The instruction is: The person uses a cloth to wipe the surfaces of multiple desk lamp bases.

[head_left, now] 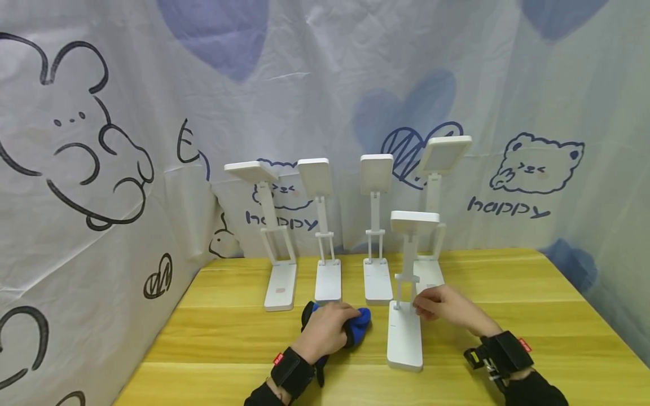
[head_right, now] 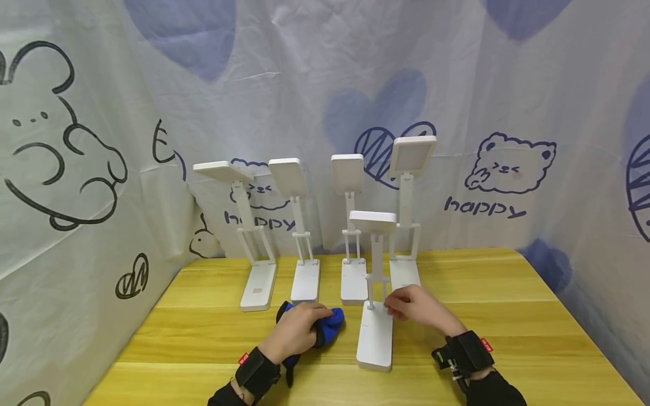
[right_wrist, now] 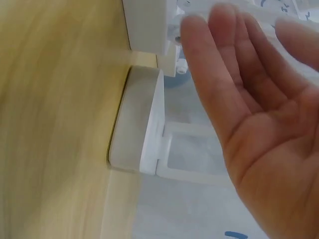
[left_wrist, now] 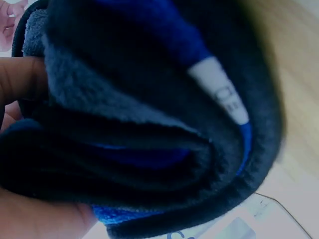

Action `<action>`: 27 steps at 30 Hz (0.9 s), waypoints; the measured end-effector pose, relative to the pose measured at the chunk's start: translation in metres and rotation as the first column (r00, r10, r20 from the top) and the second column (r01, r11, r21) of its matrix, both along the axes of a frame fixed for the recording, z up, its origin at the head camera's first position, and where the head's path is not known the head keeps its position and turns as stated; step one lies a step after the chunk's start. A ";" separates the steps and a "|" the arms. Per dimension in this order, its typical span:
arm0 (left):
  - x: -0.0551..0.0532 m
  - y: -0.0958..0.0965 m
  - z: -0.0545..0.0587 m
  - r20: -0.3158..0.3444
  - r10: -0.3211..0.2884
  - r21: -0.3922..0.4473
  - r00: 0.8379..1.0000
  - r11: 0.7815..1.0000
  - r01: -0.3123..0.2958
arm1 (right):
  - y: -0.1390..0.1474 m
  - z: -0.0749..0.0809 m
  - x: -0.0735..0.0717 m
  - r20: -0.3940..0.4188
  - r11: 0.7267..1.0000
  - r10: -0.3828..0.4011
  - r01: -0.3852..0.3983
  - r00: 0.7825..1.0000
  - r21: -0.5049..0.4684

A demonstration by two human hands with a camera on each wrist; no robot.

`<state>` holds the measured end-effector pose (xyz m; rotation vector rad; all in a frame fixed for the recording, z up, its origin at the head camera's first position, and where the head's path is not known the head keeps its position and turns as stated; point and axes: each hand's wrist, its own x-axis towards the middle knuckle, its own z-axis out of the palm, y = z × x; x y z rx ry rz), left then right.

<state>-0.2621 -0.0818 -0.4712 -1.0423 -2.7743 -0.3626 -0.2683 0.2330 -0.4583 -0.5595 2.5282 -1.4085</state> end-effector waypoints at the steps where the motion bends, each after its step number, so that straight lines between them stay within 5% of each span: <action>1: 0.000 0.000 0.000 -0.004 -0.001 -0.006 1.000 1.000 0.001 | -0.001 0.000 0.000 0.018 1.000 0.022 -0.022 1.000 0.010; 6: 0.001 -0.001 0.000 0.000 -0.006 -0.042 1.000 0.999 0.006 | -0.008 0.002 0.003 0.037 0.995 0.094 -0.095 0.995 0.034; 12: 0.001 -0.002 0.001 0.037 -0.003 -0.070 0.999 0.998 0.006 | -0.022 0.004 0.012 -0.154 0.977 0.124 -0.093 0.980 0.194; 20: 0.002 -0.002 0.001 0.047 -0.003 -0.080 0.999 0.997 0.007 | -0.050 0.001 0.031 -0.218 0.892 0.205 -0.090 0.954 0.444; 27: 0.002 -0.002 0.001 0.058 0.007 -0.094 0.998 0.996 -0.001 | -0.066 -0.004 0.047 -0.407 0.804 0.231 0.062 0.884 0.592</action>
